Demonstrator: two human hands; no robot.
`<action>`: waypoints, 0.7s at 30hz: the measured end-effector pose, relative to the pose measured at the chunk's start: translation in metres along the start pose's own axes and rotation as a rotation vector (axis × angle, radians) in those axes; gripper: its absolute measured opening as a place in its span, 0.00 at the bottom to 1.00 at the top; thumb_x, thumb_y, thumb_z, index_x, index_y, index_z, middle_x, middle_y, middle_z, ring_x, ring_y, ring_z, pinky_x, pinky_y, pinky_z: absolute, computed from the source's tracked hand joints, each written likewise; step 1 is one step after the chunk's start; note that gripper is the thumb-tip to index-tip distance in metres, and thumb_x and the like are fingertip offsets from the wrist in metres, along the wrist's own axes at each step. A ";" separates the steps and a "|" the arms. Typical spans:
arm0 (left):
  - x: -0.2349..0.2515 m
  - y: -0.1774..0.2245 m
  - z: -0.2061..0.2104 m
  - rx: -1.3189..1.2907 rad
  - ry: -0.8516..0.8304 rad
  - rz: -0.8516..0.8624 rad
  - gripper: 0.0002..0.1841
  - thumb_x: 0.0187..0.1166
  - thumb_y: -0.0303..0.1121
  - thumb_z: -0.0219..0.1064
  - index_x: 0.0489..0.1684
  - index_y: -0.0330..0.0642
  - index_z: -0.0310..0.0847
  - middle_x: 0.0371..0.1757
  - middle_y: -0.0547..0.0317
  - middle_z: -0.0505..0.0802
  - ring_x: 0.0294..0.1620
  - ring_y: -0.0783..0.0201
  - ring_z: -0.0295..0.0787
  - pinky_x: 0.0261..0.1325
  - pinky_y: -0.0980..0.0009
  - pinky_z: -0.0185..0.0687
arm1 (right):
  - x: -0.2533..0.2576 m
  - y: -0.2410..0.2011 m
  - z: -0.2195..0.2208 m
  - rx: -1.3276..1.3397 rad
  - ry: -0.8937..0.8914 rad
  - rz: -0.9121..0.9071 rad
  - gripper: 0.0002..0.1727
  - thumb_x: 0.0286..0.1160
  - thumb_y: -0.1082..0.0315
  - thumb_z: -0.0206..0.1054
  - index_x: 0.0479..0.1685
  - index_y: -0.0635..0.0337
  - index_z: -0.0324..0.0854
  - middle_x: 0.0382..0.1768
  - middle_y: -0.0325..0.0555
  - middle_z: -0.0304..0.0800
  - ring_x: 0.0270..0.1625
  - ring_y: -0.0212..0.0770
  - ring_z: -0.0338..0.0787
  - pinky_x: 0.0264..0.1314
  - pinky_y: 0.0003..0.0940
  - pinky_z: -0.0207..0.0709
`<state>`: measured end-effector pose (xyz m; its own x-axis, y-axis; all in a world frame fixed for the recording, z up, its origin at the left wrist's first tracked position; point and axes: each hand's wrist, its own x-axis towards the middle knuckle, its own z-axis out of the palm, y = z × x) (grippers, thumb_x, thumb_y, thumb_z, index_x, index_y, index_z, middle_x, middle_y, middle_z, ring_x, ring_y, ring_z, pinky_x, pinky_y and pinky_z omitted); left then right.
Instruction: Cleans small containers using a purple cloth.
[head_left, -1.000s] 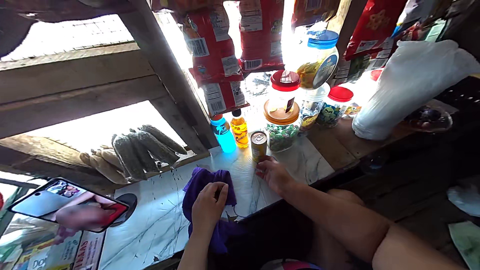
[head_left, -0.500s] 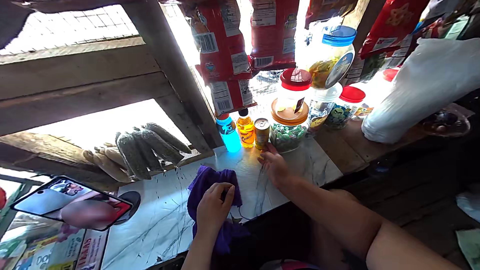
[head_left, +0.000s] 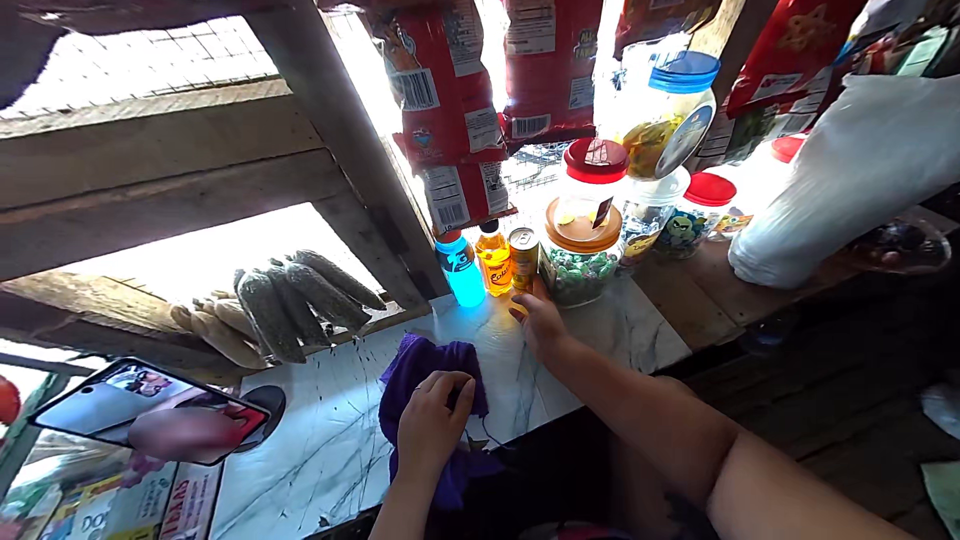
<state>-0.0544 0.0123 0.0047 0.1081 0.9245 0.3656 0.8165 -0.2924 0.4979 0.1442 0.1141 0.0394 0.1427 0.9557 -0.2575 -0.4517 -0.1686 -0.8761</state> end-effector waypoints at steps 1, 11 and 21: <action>0.000 -0.001 0.000 -0.003 0.002 0.007 0.22 0.82 0.52 0.56 0.41 0.50 0.93 0.44 0.60 0.96 0.50 0.57 0.93 0.52 0.54 0.86 | 0.001 0.000 0.001 0.006 0.007 -0.003 0.44 0.77 0.76 0.60 0.95 0.51 0.45 0.91 0.52 0.51 0.85 0.50 0.65 0.78 0.50 0.70; 0.000 0.000 0.002 0.001 0.014 0.026 0.21 0.81 0.51 0.56 0.40 0.50 0.93 0.44 0.60 0.96 0.49 0.58 0.93 0.51 0.56 0.87 | -0.023 0.005 0.007 -0.058 -0.068 0.023 0.47 0.76 0.77 0.60 0.96 0.49 0.40 0.91 0.56 0.50 0.82 0.49 0.71 0.78 0.43 0.72; 0.000 0.000 0.001 0.005 0.022 0.045 0.21 0.80 0.51 0.56 0.40 0.48 0.94 0.43 0.58 0.96 0.48 0.56 0.93 0.50 0.52 0.87 | -0.012 0.004 0.008 -0.040 -0.214 0.119 0.44 0.82 0.73 0.59 0.96 0.54 0.38 0.93 0.56 0.45 0.87 0.50 0.65 0.82 0.45 0.69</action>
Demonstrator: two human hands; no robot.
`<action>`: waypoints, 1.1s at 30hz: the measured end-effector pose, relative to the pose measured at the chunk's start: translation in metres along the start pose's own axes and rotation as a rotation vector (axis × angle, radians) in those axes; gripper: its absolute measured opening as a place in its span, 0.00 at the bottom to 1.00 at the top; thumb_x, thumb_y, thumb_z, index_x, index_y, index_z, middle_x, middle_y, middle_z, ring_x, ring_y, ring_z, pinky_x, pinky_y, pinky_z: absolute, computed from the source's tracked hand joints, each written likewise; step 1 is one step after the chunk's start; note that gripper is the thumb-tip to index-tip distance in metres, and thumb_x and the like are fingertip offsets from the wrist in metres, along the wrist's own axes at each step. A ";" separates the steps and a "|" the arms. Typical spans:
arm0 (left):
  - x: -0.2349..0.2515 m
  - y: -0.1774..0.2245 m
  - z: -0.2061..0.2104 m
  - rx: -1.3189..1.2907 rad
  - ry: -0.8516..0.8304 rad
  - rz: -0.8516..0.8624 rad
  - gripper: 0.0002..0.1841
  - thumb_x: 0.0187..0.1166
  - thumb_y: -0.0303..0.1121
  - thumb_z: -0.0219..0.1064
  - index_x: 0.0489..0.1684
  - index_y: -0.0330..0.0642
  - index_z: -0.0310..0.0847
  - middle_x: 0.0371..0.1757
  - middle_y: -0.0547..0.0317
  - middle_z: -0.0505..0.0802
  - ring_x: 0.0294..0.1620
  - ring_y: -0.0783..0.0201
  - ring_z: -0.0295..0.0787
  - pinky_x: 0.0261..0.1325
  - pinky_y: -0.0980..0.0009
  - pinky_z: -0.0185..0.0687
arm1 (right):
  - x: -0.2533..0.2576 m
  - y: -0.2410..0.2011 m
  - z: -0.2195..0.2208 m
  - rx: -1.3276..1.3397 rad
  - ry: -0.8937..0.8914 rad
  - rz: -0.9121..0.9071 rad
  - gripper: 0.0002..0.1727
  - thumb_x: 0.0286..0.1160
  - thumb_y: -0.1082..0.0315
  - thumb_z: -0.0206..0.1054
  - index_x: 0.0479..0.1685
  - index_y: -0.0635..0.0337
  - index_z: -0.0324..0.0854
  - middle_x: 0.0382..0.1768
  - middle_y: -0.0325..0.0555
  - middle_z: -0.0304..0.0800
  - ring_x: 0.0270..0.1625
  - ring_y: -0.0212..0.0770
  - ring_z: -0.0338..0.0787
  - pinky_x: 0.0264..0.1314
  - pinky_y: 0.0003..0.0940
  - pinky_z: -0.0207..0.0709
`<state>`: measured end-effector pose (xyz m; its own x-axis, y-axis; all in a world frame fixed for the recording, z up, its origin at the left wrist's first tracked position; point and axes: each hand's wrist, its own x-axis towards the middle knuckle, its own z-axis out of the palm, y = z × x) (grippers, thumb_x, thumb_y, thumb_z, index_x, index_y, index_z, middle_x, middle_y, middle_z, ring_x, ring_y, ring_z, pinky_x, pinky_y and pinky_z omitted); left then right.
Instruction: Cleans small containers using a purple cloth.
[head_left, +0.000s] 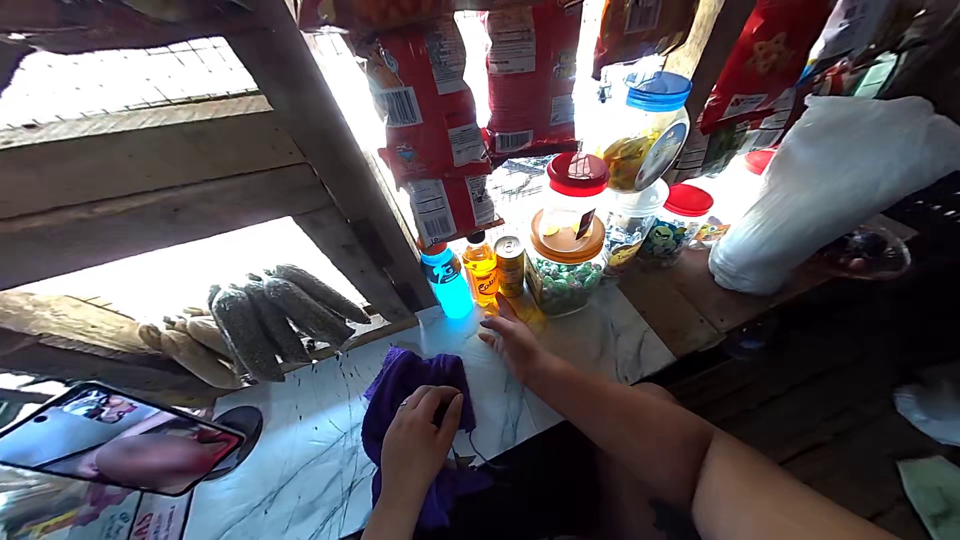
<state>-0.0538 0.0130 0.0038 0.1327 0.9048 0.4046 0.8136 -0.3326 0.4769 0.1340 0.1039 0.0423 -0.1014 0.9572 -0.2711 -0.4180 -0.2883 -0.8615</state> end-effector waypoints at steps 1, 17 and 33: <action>0.000 0.000 0.000 -0.003 -0.001 0.003 0.21 0.81 0.51 0.56 0.40 0.48 0.94 0.43 0.58 0.96 0.48 0.55 0.93 0.50 0.52 0.87 | 0.001 -0.001 -0.001 -0.015 -0.011 0.005 0.44 0.82 0.73 0.59 0.97 0.54 0.37 0.93 0.56 0.45 0.87 0.50 0.65 0.81 0.45 0.70; 0.036 0.007 0.001 -0.088 -0.077 -0.132 0.20 0.86 0.46 0.57 0.50 0.39 0.91 0.49 0.43 0.94 0.53 0.41 0.92 0.53 0.34 0.80 | -0.077 0.026 -0.020 -0.609 -0.341 -0.273 0.44 0.76 0.68 0.66 0.93 0.66 0.48 0.91 0.67 0.44 0.84 0.56 0.70 0.73 0.45 0.78; 0.003 0.035 -0.057 -0.513 0.130 0.235 0.18 0.86 0.46 0.58 0.48 0.44 0.90 0.44 0.60 0.94 0.39 0.74 0.89 0.40 0.76 0.87 | -0.085 -0.053 -0.055 -0.999 0.055 -1.064 0.36 0.81 0.53 0.62 0.79 0.75 0.68 0.79 0.69 0.73 0.81 0.56 0.76 0.80 0.49 0.73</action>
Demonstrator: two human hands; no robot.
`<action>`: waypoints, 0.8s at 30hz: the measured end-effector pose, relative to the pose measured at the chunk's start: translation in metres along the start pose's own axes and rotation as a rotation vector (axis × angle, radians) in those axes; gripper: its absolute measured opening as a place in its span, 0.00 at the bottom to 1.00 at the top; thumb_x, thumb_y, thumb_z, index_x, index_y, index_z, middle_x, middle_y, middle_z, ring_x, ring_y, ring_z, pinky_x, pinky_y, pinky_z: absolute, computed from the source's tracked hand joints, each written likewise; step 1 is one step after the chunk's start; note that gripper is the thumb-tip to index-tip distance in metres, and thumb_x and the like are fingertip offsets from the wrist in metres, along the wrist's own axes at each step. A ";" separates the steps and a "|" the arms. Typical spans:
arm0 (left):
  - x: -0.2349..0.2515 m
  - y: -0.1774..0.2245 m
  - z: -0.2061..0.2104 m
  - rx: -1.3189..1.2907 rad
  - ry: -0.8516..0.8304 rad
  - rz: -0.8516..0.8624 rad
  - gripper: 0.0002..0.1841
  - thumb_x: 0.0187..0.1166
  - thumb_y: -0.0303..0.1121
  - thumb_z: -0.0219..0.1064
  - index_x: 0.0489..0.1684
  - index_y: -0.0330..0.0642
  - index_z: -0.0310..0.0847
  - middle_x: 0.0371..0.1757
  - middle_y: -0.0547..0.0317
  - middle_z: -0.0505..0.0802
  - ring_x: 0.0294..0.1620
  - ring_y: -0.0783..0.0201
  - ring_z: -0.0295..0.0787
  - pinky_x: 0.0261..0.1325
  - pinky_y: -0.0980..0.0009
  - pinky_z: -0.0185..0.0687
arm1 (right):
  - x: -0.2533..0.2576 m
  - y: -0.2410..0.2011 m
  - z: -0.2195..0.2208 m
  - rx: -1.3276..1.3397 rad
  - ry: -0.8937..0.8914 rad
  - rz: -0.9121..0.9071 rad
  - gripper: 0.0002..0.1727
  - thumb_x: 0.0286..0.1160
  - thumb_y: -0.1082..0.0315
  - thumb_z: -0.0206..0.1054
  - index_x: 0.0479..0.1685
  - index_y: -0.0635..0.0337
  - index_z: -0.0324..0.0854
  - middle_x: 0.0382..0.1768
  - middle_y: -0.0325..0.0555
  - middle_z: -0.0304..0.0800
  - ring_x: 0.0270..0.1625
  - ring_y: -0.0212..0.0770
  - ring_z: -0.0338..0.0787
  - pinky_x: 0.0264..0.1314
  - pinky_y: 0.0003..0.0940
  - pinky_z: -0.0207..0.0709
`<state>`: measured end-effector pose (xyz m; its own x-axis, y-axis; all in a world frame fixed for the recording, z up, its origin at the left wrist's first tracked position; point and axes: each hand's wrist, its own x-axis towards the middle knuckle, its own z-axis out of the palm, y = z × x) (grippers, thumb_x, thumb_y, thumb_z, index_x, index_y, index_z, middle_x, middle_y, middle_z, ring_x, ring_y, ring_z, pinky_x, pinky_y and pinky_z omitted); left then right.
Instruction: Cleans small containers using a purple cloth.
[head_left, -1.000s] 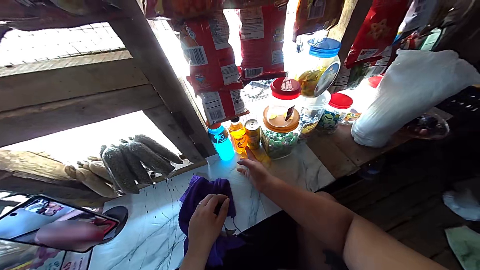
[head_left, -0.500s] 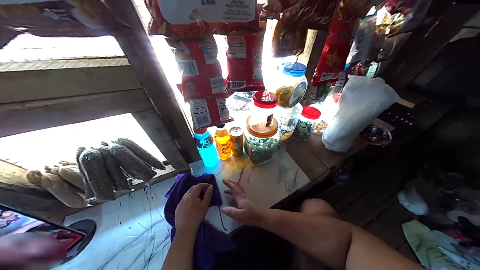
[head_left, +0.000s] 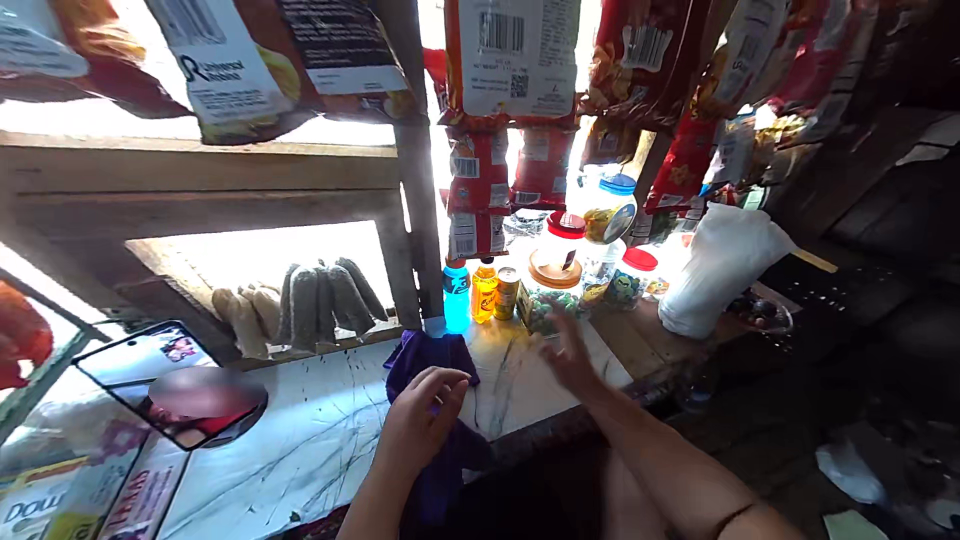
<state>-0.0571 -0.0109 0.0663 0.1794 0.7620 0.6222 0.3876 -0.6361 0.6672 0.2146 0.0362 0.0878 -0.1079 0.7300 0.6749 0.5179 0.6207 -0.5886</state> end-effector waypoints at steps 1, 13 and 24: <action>-0.003 0.003 -0.002 0.005 -0.002 -0.002 0.18 0.86 0.46 0.58 0.48 0.45 0.90 0.44 0.61 0.94 0.38 0.74 0.89 0.40 0.76 0.87 | 0.017 -0.005 -0.013 -0.033 0.105 0.038 0.37 0.77 0.56 0.65 0.80 0.75 0.66 0.79 0.70 0.71 0.80 0.58 0.75 0.79 0.51 0.72; -0.007 0.017 -0.023 -0.121 0.105 -0.032 0.16 0.86 0.43 0.58 0.51 0.43 0.89 0.47 0.59 0.94 0.41 0.73 0.90 0.42 0.76 0.87 | 0.107 0.031 -0.033 -0.485 0.229 0.061 0.47 0.63 0.49 0.80 0.85 0.59 0.67 0.90 0.68 0.49 0.89 0.71 0.54 0.83 0.69 0.59; -0.005 0.022 -0.031 -0.312 0.033 -0.303 0.18 0.86 0.43 0.58 0.62 0.42 0.84 0.53 0.57 0.92 0.43 0.70 0.90 0.48 0.71 0.87 | 0.114 0.019 -0.027 -0.275 0.321 0.188 0.46 0.60 0.57 0.84 0.80 0.65 0.66 0.79 0.70 0.66 0.77 0.62 0.73 0.71 0.55 0.75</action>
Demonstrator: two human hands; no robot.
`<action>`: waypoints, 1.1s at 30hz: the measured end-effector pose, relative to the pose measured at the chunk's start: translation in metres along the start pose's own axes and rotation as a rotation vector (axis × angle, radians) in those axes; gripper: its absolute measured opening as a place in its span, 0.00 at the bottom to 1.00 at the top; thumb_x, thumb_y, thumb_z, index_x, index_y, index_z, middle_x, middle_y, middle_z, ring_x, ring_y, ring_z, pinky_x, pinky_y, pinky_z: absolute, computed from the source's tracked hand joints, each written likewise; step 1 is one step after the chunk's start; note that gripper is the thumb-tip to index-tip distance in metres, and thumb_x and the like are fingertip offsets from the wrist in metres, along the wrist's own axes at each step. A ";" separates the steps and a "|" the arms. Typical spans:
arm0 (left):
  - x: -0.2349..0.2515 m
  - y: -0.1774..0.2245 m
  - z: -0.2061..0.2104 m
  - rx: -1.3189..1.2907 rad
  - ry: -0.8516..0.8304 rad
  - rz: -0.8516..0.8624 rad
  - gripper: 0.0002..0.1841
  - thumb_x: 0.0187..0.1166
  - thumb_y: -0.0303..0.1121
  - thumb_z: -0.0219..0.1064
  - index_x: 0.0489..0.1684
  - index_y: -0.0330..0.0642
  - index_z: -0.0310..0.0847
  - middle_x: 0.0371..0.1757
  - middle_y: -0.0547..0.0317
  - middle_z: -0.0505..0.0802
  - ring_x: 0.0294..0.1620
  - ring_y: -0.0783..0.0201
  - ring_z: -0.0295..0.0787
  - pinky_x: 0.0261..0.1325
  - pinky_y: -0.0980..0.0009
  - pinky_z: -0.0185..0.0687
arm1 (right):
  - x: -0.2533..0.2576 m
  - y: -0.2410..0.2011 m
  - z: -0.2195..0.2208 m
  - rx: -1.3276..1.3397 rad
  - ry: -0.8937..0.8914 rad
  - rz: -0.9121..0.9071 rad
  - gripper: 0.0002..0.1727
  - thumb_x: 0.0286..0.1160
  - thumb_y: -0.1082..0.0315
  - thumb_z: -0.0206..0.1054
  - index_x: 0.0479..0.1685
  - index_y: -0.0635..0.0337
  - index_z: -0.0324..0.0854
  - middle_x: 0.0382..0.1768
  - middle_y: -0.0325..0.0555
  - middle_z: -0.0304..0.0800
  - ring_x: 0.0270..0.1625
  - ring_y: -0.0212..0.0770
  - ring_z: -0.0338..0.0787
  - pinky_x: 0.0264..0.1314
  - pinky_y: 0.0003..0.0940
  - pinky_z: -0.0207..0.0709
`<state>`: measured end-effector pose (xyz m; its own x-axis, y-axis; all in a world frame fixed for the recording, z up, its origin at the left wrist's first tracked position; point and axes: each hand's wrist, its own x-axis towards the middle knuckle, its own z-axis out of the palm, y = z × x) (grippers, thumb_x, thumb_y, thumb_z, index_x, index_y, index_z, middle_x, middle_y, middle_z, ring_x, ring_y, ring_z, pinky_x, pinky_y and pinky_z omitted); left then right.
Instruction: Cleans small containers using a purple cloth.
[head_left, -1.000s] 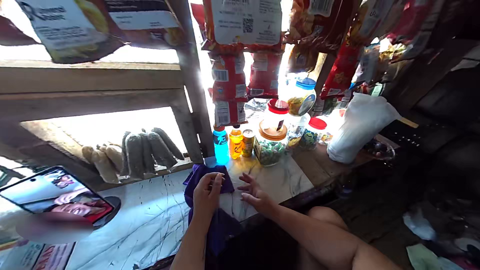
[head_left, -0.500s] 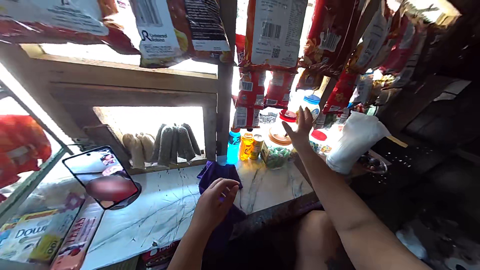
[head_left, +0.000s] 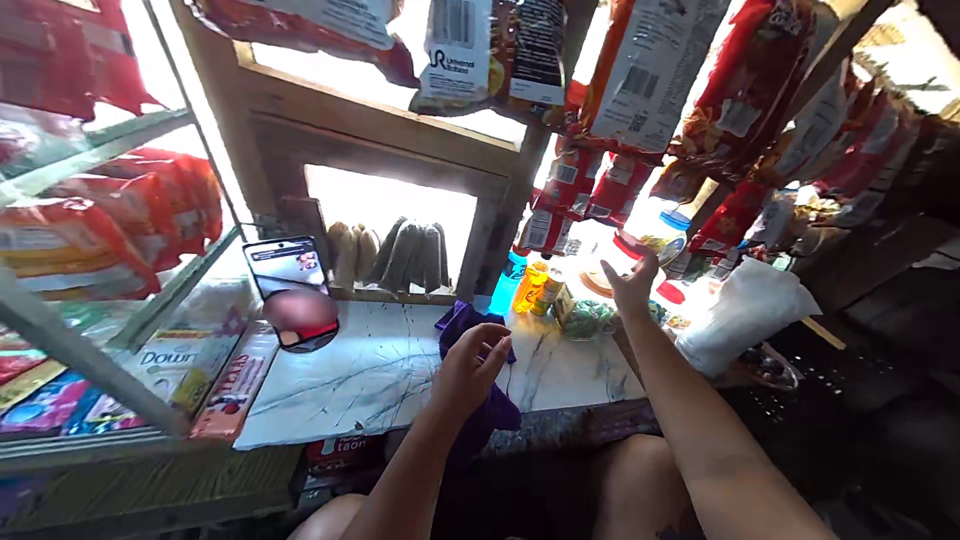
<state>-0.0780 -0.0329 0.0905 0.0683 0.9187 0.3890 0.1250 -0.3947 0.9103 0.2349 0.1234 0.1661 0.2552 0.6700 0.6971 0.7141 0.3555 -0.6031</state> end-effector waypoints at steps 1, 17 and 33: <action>0.000 0.001 0.000 0.000 -0.008 -0.020 0.19 0.86 0.44 0.58 0.64 0.42 0.83 0.55 0.57 0.92 0.43 0.69 0.90 0.48 0.69 0.87 | -0.002 -0.006 -0.003 0.052 0.019 0.014 0.47 0.60 0.60 0.84 0.80 0.68 0.64 0.78 0.71 0.67 0.75 0.61 0.75 0.70 0.54 0.76; -0.006 0.019 0.011 -0.720 0.064 -0.230 0.31 0.85 0.40 0.57 0.86 0.36 0.56 0.64 0.47 0.87 0.57 0.60 0.90 0.58 0.61 0.89 | -0.109 -0.128 0.012 0.710 -0.919 0.160 0.51 0.75 0.41 0.68 0.94 0.45 0.41 0.73 0.37 0.81 0.63 0.30 0.87 0.65 0.33 0.83; 0.001 0.007 -0.008 -0.837 0.511 -0.187 0.35 0.86 0.41 0.58 0.91 0.50 0.46 0.71 0.48 0.83 0.60 0.56 0.89 0.61 0.59 0.87 | -0.181 -0.107 0.103 -0.423 -1.192 0.072 0.50 0.72 0.30 0.65 0.85 0.59 0.65 0.76 0.62 0.75 0.76 0.61 0.79 0.73 0.62 0.73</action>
<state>-0.0846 -0.0346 0.0980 -0.3399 0.9383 0.0642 -0.6613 -0.2870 0.6931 0.0453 0.0307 0.0645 -0.2844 0.9267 -0.2458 0.9311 0.2058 -0.3012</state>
